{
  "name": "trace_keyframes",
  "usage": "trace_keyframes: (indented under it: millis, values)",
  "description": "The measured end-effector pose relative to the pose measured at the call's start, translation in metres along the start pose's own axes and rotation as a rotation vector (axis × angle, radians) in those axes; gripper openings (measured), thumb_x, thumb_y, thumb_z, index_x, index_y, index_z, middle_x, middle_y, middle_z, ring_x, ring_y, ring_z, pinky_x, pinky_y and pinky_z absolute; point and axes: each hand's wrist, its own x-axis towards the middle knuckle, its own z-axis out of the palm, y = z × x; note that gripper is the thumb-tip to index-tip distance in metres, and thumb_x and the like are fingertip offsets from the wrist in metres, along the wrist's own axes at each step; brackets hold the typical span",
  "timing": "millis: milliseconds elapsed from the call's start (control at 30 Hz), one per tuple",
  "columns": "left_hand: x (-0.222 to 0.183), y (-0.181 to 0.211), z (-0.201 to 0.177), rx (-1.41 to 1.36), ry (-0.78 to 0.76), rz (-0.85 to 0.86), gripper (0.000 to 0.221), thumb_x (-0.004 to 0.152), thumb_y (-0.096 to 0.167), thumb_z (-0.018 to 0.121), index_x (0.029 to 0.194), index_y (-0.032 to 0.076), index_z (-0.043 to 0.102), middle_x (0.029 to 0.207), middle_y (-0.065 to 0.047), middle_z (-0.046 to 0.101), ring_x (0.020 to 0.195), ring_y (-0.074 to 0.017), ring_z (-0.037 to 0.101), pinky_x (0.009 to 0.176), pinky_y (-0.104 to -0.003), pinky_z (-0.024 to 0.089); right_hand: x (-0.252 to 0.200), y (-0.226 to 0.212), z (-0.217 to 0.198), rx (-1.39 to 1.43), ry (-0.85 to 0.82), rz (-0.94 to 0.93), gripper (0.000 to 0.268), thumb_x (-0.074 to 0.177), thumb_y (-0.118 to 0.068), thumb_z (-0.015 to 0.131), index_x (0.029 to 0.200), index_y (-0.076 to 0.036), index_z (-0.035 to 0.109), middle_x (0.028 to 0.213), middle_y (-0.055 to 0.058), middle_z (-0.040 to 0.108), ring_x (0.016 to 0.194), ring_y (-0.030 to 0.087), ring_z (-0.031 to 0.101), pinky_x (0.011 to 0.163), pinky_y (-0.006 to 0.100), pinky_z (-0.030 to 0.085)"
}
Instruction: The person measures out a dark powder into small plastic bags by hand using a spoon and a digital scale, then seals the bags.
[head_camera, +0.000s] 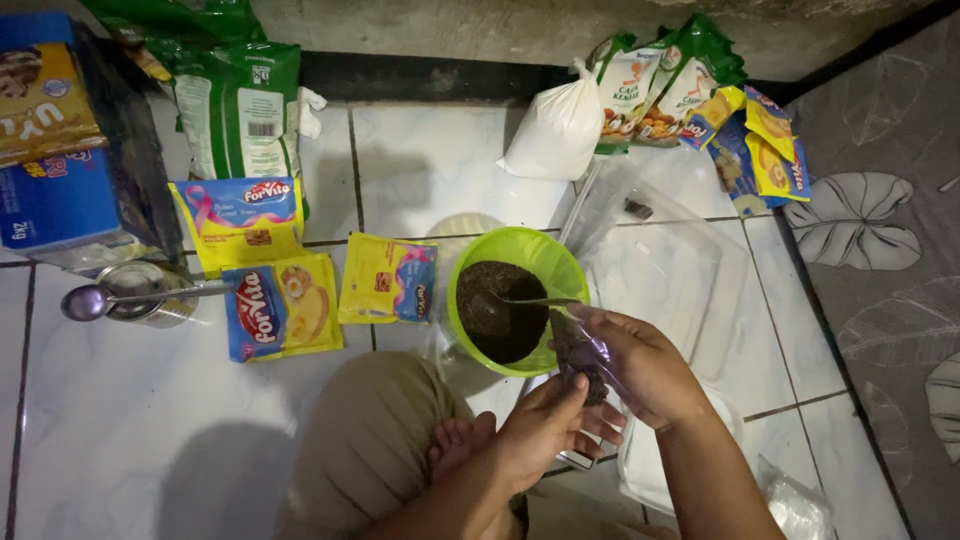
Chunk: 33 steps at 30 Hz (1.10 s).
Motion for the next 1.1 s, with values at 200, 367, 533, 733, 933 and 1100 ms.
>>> trace_keyframes:
  millis: [200,367,533,733,933,1100]
  values:
    - [0.001,0.001,0.000,0.028,0.000,-0.004,0.041,0.107,0.045,0.050,0.118,0.006,0.057,0.100,-0.022,0.074,0.083,-0.0295,0.074,0.065,-0.032,0.057,0.000,0.001,0.001,0.041,0.044,-0.034,0.034,0.099,-0.012,0.056,0.123,0.006,0.070,0.110,0.026,0.076,0.097,0.038,0.073,0.074,0.038,0.053]
    - [0.002,-0.002,0.000,0.035,0.007,0.001,0.039,0.108,0.043,0.049,0.126,0.008,0.057,0.099,-0.020,0.074,0.082,-0.0275,0.074,0.064,-0.031,0.058,0.007,0.008,-0.008,0.054,-0.019,-0.064,0.039,0.101,-0.012,0.051,0.129,0.009,0.067,0.116,0.028,0.074,0.101,0.039,0.071,0.088,0.039,0.052]
    - [0.008,-0.011,-0.004,0.026,0.014,0.010,0.036,0.110,0.038,0.049,0.119,0.004,0.054,0.100,-0.022,0.074,0.082,-0.0299,0.074,0.062,-0.033,0.057,-0.001,0.004,-0.009,0.017,0.058,-0.026,0.041,0.100,-0.017,0.053,0.132,0.005,0.067,0.122,0.025,0.074,0.106,0.033,0.069,0.090,0.038,0.052]
    - [0.015,-0.021,-0.003,0.046,0.120,0.294,0.031,0.105,0.019,0.056,0.129,-0.001,0.057,0.106,-0.021,0.076,0.088,-0.0273,0.076,0.071,-0.037,0.066,0.005,0.029,-0.046,0.128,-0.061,-0.193,0.038,0.098,-0.011,0.054,0.129,0.007,0.066,0.132,0.022,0.069,0.115,0.033,0.064,0.098,0.042,0.047]
    - [-0.022,0.025,0.014,0.634,0.294,0.300,0.043,0.097,0.031,0.063,0.136,0.015,0.064,0.096,-0.001,0.079,0.060,-0.0108,0.054,0.059,-0.033,0.044,-0.025,0.040,-0.073,0.192,-0.396,-0.602,0.033,0.100,-0.005,0.057,0.127,0.014,0.064,0.133,0.036,0.064,0.128,0.048,0.062,0.113,0.059,0.046]
    - [-0.017,0.032,0.012,0.631,0.110,0.573,0.038,0.090,0.009,0.071,0.127,0.005,0.067,0.118,-0.006,0.075,0.110,-0.0146,0.069,0.102,-0.028,0.052,-0.051,0.048,-0.091,-0.078,-0.240,-0.693,0.058,0.087,-0.014,0.071,0.138,0.011,0.057,0.126,0.030,0.073,0.121,0.038,0.070,0.108,0.049,0.053]
